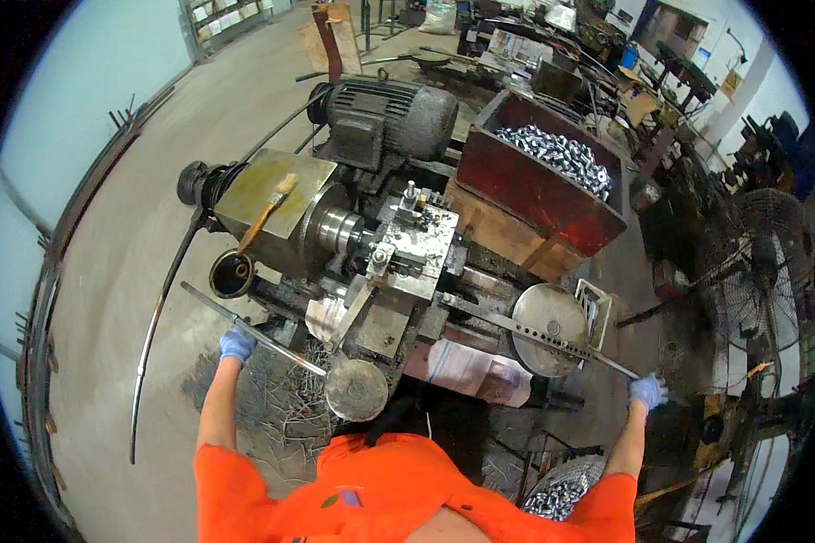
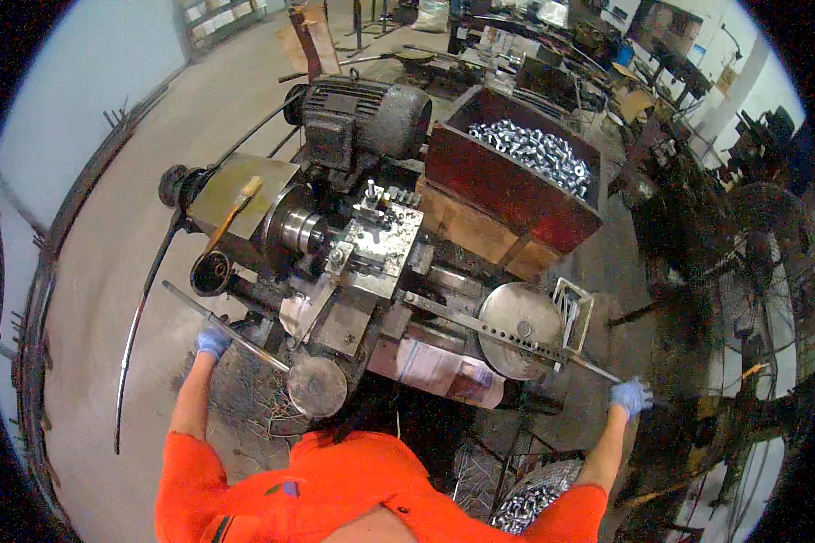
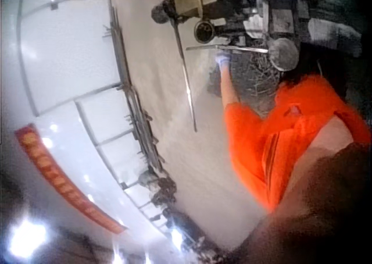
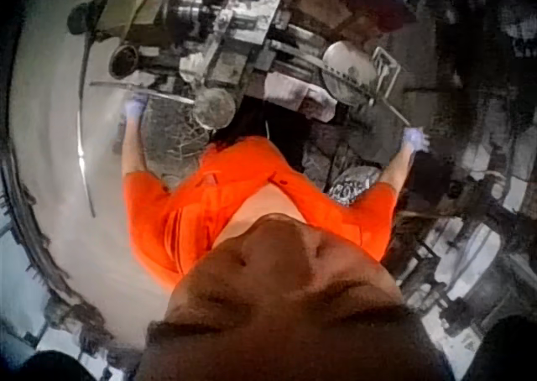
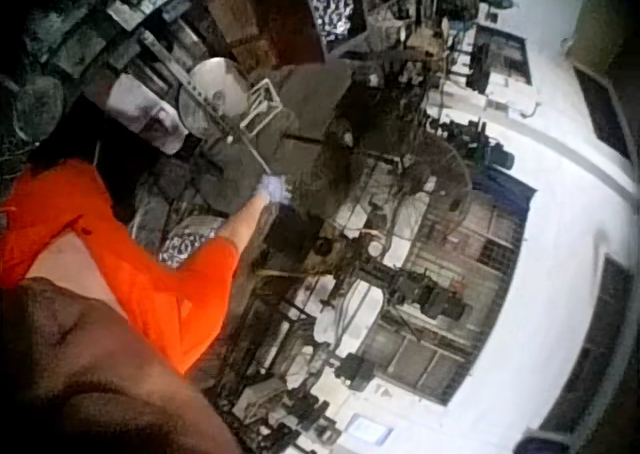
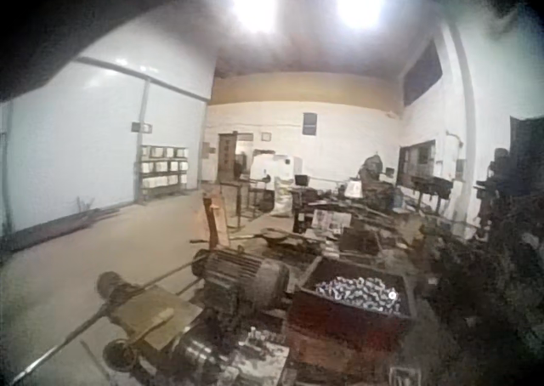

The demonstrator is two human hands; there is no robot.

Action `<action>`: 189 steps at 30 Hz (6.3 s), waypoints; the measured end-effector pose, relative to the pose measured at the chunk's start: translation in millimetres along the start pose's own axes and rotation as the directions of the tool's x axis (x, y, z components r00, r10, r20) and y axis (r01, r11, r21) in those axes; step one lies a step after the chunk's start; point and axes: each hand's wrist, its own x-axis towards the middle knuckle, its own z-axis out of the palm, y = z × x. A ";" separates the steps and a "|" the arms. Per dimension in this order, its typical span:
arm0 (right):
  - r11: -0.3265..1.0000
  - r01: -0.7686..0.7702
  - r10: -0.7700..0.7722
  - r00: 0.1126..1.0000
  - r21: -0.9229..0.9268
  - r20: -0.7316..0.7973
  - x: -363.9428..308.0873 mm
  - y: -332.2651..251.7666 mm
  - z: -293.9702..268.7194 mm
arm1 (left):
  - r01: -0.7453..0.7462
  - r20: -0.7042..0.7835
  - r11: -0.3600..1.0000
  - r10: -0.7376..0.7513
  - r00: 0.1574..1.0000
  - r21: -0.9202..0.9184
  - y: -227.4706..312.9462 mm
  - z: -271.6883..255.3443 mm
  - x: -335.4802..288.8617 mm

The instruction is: The person picks up metal components from a tray and inserts them into a lathe machine, then pulls a lever and uses their hand to turn the chuck, repeating this process for several parts.

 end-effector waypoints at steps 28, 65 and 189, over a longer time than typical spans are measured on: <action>-0.023 0.743 -0.892 0.286 0.669 -0.349 -245.3 -216.6 -275.4 | -0.076 0.145 0.985 0.099 0.985 -0.155 -5.0 -65.5 -49.2; -0.380 0.873 -0.890 -0.255 0.306 -0.377 -374.4 -327.2 -298.2 | 0.047 -0.521 0.886 -0.313 0.794 -0.462 -222.1 -118.8 -91.3; 0.019 0.628 -0.500 0.680 0.778 -0.536 -274.7 -81.0 -93.5 | -0.815 -0.738 0.559 0.484 0.470 -0.153 213.7 -220.8 -143.2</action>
